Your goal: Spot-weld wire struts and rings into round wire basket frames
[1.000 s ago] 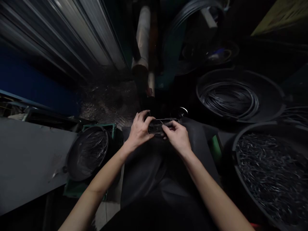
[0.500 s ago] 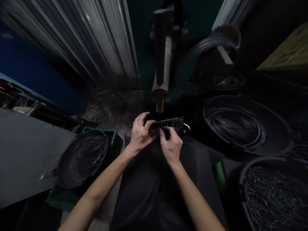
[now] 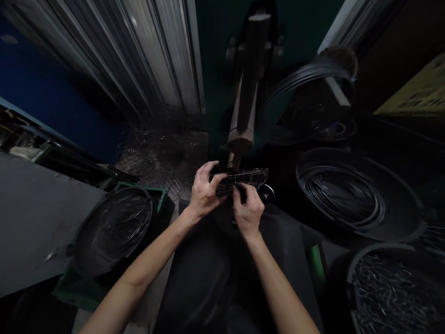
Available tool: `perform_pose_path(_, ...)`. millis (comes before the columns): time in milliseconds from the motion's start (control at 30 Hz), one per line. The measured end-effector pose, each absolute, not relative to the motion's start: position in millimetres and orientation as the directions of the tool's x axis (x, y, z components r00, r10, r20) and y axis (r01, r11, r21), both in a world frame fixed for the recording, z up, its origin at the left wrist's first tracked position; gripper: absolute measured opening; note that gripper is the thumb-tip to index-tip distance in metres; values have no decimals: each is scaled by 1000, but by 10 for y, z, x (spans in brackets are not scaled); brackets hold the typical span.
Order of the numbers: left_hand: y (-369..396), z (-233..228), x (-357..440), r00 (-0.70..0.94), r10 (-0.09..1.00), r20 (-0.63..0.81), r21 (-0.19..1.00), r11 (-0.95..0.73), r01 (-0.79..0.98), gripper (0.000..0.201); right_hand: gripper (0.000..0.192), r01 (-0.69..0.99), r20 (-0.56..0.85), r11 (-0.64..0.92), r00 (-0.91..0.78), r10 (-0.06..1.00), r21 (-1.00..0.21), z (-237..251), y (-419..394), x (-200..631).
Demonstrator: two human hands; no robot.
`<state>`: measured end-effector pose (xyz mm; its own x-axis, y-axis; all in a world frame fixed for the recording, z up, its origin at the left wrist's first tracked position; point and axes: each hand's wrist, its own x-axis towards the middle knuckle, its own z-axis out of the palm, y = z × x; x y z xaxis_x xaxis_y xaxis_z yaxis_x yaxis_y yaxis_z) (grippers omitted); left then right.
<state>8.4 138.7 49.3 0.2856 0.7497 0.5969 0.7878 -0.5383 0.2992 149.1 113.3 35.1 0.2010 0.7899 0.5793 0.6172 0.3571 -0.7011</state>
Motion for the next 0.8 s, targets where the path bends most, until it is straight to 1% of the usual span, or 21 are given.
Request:
perform_pose_path(200,1454,497,74,298,730,615,286,-559,778,45,22,639,606,365,202,769,-677,339,1178,1500)
perform_pose_path(433,1491,491,78,303,716,629,282,-574,769,50,24,626,582,341,227,781,-702,336,1184,1494)
perform_pose_path(633,1552,530,106,276,735,619,321,-558,765,40,23,644,594,337,229,771,-687,346,1255,1499)
perform_pose_path(800,1568,544,106,281,733,619,313,-559,768,36,25,656,587,326,221,779,-681,337,1262,1504)
